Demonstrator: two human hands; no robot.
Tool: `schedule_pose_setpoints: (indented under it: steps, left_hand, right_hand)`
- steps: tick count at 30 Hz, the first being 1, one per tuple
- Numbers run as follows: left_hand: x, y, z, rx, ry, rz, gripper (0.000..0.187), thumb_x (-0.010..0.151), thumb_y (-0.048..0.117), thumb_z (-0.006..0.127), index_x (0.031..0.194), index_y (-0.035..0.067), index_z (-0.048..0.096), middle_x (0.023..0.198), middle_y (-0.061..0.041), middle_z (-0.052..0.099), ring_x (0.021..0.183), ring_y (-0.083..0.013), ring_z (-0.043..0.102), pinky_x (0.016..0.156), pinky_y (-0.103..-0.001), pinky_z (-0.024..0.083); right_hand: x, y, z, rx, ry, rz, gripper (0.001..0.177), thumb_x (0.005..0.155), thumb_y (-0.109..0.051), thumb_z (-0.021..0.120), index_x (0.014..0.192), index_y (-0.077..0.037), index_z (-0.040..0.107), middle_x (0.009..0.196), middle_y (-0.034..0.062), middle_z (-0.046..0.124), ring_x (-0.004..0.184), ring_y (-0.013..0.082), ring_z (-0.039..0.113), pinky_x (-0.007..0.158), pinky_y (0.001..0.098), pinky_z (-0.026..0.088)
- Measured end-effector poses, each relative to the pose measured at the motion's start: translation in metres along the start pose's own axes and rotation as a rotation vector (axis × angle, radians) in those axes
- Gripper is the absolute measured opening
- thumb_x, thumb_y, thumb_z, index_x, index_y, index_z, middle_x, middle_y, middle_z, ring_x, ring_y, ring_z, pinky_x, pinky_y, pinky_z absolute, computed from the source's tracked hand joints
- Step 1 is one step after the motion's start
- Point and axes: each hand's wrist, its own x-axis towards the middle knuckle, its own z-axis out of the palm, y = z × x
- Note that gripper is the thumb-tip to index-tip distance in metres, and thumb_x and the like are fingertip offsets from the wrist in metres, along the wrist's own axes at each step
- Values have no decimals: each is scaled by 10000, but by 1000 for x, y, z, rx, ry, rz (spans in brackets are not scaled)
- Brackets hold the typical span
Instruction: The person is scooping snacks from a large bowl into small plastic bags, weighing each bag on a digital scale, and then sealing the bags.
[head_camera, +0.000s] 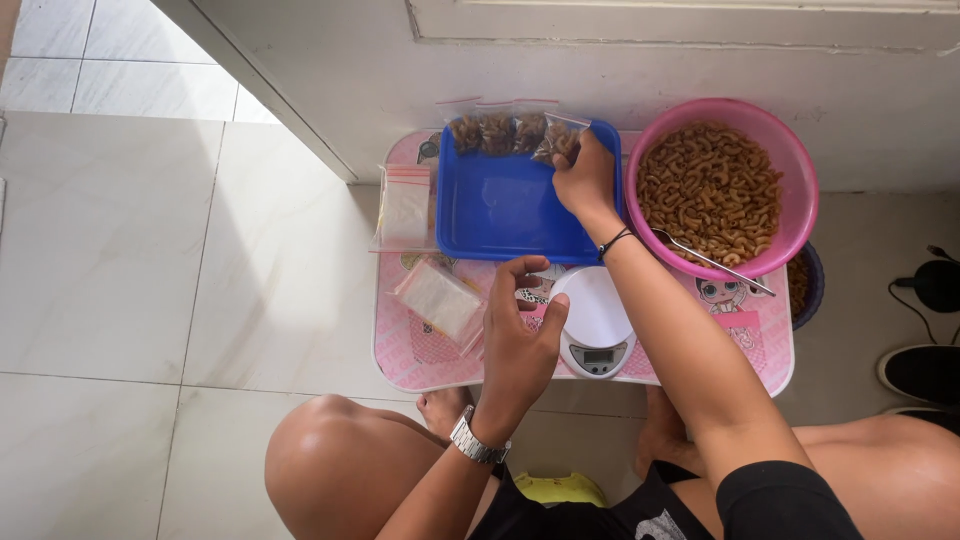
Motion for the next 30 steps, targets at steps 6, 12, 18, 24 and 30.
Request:
schedule_pose_setpoints:
  steps: [6, 12, 18, 24, 30]
  left_hand:
    - [1, 1, -1, 40, -40, 3, 356, 916, 173, 664, 1258, 128, 578, 1187, -91, 676, 1134, -283, 639, 936, -378, 516]
    - [8, -9, 5, 54, -81, 24, 334, 922, 160, 653, 1246, 116, 583, 1168, -105, 672, 1115, -295, 630, 917, -381, 519]
    - [13, -11, 8, 58, -107, 22, 310, 921, 146, 652, 1225, 125, 595, 1152, -111, 677, 1100, -304, 628, 905, -388, 530]
    - [13, -11, 9, 61, -115, 43, 295, 927, 112, 638, 1218, 107, 593, 1142, -141, 677, 1096, -343, 630, 892, -427, 531]
    - [13, -14, 9, 55, -125, 45, 300, 928, 102, 638, 1225, 105, 592, 1145, -149, 679, 1101, -350, 632, 888, -431, 532]
  right_hand:
    - [16, 21, 3, 32, 26, 1, 142, 1016, -43, 595, 1079, 84, 588, 946, 246, 609, 917, 392, 706, 667, 471, 629]
    - [21, 23, 5, -4, 27, -68, 113, 1011, -51, 603, 1072, 43, 593, 974, 230, 595, 1009, 436, 655, 760, 546, 599]
    - [35, 33, 13, -82, 18, -90, 130, 993, -88, 673, 1031, 27, 625, 968, 202, 602, 1011, 412, 658, 785, 524, 599]
    - [30, 31, 8, -2, 69, -123, 188, 985, -70, 711, 1094, 14, 583, 951, 175, 614, 845, 305, 706, 663, 413, 613]
    - [21, 33, 3, 37, 101, -112, 378, 937, -54, 766, 1123, -28, 438, 957, 153, 542, 801, 276, 697, 632, 371, 589]
